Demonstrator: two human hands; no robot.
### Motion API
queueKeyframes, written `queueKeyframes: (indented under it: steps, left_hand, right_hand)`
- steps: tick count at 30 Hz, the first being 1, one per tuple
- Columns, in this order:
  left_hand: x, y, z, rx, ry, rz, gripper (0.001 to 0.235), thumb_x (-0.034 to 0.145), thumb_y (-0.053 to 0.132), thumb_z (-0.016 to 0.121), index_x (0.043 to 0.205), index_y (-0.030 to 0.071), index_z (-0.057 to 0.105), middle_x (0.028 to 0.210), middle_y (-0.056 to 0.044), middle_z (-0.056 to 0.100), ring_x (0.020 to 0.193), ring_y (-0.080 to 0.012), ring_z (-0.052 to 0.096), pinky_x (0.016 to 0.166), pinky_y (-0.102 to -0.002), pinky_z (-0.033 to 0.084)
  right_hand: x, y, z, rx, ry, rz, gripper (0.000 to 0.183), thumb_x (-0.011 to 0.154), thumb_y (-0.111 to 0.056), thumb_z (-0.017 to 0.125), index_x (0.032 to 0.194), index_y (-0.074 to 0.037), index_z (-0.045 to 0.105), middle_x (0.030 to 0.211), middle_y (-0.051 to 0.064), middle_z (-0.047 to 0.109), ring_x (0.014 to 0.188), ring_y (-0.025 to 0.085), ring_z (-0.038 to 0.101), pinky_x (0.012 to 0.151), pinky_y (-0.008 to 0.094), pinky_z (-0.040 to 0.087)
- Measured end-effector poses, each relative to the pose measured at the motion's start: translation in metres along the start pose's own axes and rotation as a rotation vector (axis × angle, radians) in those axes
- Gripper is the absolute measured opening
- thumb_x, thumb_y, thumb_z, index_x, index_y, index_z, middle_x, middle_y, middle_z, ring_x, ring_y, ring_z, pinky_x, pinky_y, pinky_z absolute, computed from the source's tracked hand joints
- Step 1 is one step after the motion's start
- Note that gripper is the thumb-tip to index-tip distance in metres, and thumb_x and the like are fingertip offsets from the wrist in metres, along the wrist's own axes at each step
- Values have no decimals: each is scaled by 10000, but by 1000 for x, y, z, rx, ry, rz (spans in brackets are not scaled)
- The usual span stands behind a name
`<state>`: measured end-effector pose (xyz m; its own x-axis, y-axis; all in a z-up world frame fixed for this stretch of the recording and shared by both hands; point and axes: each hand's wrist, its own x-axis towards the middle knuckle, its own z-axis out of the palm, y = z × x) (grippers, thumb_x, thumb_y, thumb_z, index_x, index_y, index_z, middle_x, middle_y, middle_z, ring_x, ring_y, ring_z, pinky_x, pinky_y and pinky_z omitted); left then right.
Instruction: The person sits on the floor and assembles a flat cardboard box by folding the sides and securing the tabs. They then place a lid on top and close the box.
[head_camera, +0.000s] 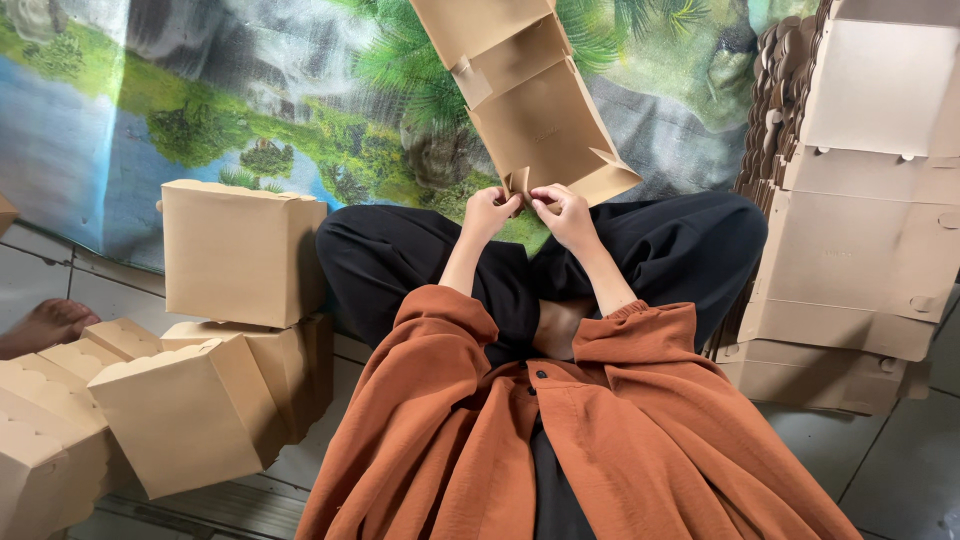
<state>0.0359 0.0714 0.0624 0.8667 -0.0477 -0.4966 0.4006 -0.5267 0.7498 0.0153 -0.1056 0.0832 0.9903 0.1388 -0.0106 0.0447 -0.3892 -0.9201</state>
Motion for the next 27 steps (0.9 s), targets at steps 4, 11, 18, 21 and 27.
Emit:
queueKeyframes:
  steps: [4, 11, 18, 21, 27]
  left_hand:
    - [-1, 1, -1, -15, 1, 2, 314, 764, 436, 698, 836, 131, 710, 764, -27, 702, 815, -209, 699, 753, -371, 546]
    - [1, 1, -2, -53, -6, 6, 314, 777, 402, 705, 898, 113, 720, 826, -57, 708, 875, -246, 692, 790, -389, 546]
    - [7, -6, 0, -17, -24, 33, 271, 784, 392, 694, 855, 131, 721, 795, -27, 696, 833, -235, 693, 776, -371, 543]
    - [4, -3, 2, 1, -24, 114, 262, 767, 334, 703, 850, 85, 705, 836, -79, 682, 840, -270, 691, 775, -406, 547]
    - [12, -14, 10, 55, -18, 110, 227, 749, 378, 693, 776, 154, 712, 800, -17, 679, 907, -267, 669, 817, -393, 546]
  right_hand:
    - [1, -1, -1, 41, -11, 30, 150, 886, -133, 660, 1028, -130, 711, 939, 28, 671, 897, 178, 655, 830, 290, 486]
    - [2, 6, 0, 124, -35, 95, 155, 880, -130, 666, 1024, -129, 724, 949, 30, 683, 885, 149, 658, 791, 270, 519]
    - [2, 30, 11, 184, -16, 218, 161, 910, -161, 657, 1037, -72, 698, 945, 80, 667, 848, 162, 656, 730, 274, 563]
    - [2, 22, 7, 159, -15, 225, 182, 889, -143, 672, 1057, -75, 671, 964, 56, 644, 852, 152, 654, 728, 269, 564]
    - [3, 35, 11, 34, -11, 158, 201, 854, -173, 699, 1030, -79, 677, 953, 73, 653, 807, 204, 662, 697, 296, 553]
